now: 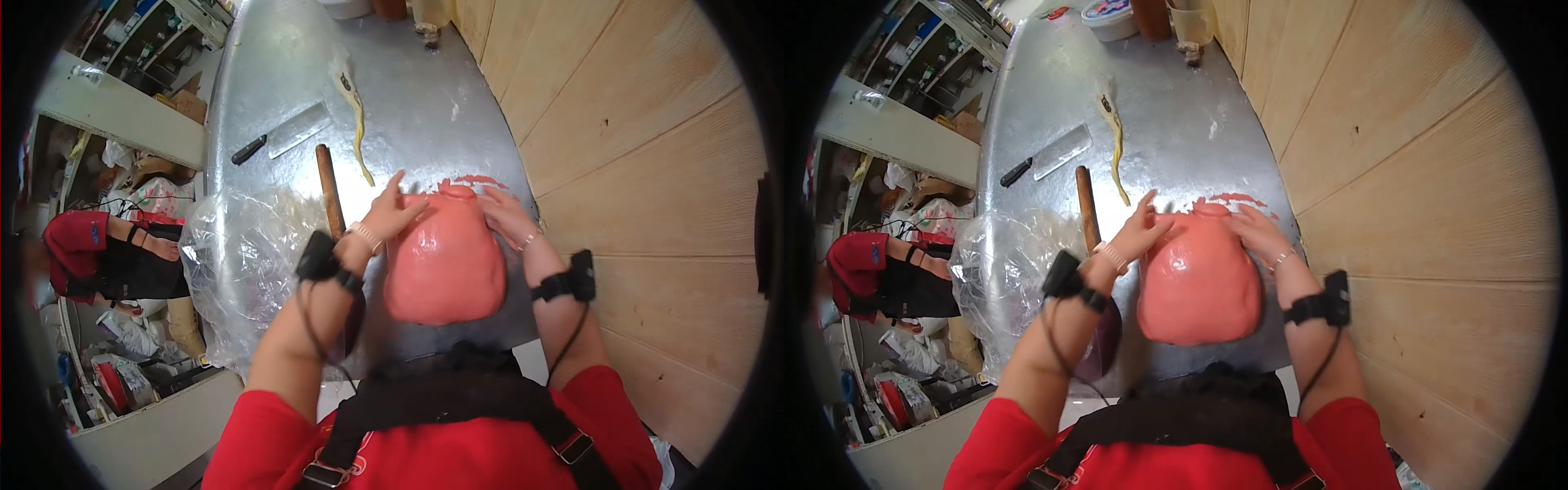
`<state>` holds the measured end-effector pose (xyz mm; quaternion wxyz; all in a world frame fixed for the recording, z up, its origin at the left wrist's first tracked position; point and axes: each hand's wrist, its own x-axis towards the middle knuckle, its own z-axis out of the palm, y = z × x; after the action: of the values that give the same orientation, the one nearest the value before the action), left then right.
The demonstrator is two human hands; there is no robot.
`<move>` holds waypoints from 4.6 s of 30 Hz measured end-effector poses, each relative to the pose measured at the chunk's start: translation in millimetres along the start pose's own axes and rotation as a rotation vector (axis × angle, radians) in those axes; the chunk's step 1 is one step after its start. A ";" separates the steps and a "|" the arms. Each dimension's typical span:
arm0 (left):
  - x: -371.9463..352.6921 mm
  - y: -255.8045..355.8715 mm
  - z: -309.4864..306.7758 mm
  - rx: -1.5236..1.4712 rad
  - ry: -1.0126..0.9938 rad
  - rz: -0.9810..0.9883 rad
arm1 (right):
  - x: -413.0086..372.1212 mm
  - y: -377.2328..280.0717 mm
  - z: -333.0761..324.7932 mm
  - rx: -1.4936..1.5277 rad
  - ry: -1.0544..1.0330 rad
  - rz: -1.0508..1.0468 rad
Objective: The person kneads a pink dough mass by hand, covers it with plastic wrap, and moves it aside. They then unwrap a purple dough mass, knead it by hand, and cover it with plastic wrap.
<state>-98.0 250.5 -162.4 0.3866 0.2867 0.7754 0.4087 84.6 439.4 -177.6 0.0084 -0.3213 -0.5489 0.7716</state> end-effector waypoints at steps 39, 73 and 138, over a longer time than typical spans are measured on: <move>-80.9 104.9 -8.6 -0.899 -0.651 -0.374 | -69.8 7.8 82.7 0.710 -0.238 -0.266; -45.1 -3.4 -9.8 -0.607 -0.101 -0.045 | -26.5 37.2 28.3 0.095 0.178 -0.346; -56.2 -9.8 48.7 -1.238 0.123 -0.037 | 21.3 -16.0 54.4 0.494 -0.203 0.486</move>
<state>-28.5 222.9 -168.2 0.4427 -0.0282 0.4201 0.7917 34.8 407.7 -164.0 -0.1523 -0.3526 -0.2517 0.8883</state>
